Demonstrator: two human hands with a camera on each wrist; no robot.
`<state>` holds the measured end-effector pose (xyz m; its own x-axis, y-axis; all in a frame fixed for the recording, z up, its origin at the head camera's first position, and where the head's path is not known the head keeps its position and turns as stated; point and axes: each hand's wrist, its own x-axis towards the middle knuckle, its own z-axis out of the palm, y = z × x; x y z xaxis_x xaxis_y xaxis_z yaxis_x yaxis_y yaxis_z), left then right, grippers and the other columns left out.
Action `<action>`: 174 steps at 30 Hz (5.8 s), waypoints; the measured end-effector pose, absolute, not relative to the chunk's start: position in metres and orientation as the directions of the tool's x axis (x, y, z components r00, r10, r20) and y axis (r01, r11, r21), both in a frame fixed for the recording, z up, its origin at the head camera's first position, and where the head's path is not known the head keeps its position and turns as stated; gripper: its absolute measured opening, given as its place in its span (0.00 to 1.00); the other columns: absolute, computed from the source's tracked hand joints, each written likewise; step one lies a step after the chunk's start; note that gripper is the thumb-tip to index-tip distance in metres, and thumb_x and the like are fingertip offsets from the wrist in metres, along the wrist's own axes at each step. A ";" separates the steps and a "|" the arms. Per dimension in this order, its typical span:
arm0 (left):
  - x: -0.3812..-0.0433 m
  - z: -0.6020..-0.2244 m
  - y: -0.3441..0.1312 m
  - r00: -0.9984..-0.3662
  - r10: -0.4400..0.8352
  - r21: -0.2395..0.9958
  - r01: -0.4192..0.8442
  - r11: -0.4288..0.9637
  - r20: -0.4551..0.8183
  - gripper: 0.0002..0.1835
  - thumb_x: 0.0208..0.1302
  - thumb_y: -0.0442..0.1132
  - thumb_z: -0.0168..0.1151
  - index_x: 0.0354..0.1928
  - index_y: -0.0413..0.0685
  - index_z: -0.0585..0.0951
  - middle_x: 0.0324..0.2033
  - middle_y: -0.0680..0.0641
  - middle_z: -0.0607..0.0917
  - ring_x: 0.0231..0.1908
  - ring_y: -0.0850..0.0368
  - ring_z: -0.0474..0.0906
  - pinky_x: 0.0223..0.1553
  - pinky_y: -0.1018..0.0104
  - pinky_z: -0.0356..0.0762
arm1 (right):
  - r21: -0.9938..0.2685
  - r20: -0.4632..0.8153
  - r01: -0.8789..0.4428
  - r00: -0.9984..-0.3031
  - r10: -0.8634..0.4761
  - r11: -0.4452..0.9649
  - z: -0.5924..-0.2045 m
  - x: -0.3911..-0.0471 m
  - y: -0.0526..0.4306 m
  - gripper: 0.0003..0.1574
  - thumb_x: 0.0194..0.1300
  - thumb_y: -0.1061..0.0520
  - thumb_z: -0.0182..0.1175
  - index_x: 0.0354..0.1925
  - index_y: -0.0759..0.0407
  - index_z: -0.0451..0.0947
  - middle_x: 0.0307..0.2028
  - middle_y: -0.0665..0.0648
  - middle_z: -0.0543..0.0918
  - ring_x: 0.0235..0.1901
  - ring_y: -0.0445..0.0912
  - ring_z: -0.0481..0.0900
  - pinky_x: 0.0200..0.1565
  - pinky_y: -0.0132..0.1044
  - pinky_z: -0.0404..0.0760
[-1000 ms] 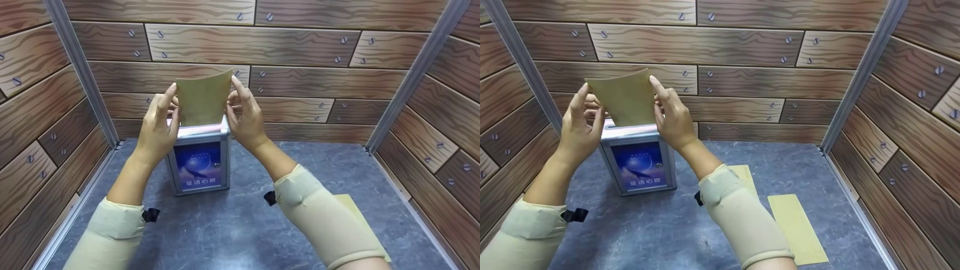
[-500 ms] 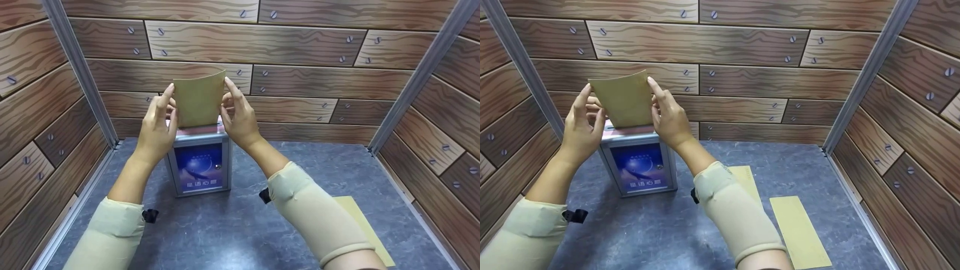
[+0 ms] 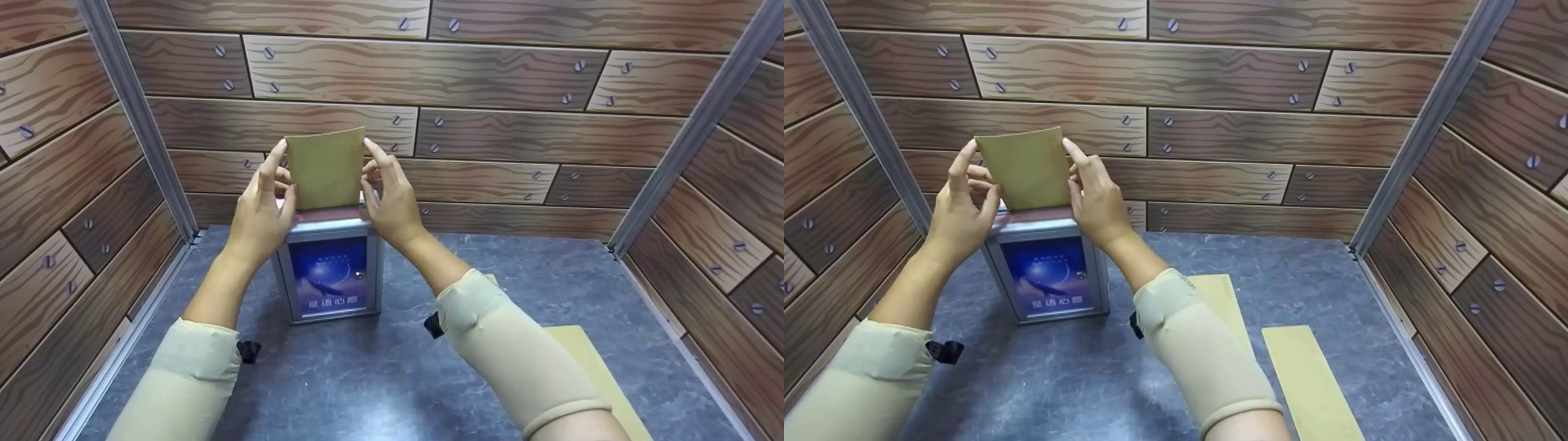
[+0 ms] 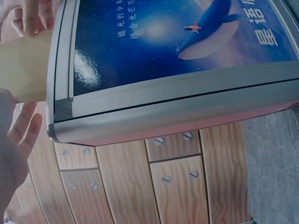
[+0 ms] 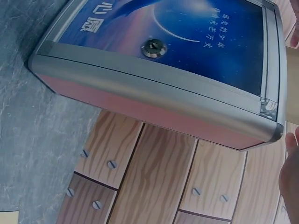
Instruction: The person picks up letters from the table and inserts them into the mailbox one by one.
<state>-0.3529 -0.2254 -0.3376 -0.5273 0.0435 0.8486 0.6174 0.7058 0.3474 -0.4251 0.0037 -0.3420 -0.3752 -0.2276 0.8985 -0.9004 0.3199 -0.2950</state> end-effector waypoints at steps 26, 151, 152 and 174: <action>-0.351 -0.346 -0.228 -0.536 0.092 0.265 0.550 0.792 0.839 0.31 0.74 0.30 0.62 0.72 0.61 0.62 0.39 0.40 0.90 0.36 0.41 0.87 0.39 0.46 0.86 | -0.256 0.878 -0.902 -0.368 -0.306 0.349 -0.343 -0.424 0.006 0.37 0.69 0.72 0.63 0.73 0.58 0.69 0.43 0.61 0.81 0.42 0.51 0.85 0.57 0.39 0.89; -0.326 -0.547 0.066 -0.952 0.280 0.858 0.038 0.513 -0.126 0.38 0.52 0.35 0.85 0.64 0.44 0.75 0.58 0.41 0.80 0.61 0.43 0.78 0.68 0.49 0.79 | -0.747 -0.264 0.119 -0.956 -0.127 0.654 -0.546 -0.465 0.281 0.58 0.70 0.58 0.71 0.86 0.64 0.50 0.77 0.75 0.58 0.72 0.67 0.71 0.69 0.58 0.80; -0.326 -0.547 0.067 -0.952 0.280 0.850 0.044 0.524 -0.123 0.38 0.52 0.35 0.85 0.64 0.43 0.75 0.58 0.40 0.80 0.62 0.42 0.77 0.68 0.48 0.79 | -0.750 -0.268 0.124 -0.955 -0.127 0.650 -0.545 -0.465 0.282 0.58 0.70 0.58 0.71 0.86 0.64 0.50 0.77 0.75 0.57 0.72 0.67 0.71 0.69 0.58 0.80; -0.328 -0.546 0.071 -0.961 0.253 0.771 0.079 0.631 -0.109 0.37 0.55 0.36 0.84 0.65 0.41 0.75 0.58 0.40 0.79 0.62 0.42 0.74 0.70 0.48 0.77 | -0.945 -0.184 0.126 -0.968 -0.172 0.302 -0.552 -0.466 0.295 0.33 0.78 0.70 0.49 0.72 0.57 0.48 0.44 0.57 0.80 0.33 0.44 0.79 0.38 0.35 0.80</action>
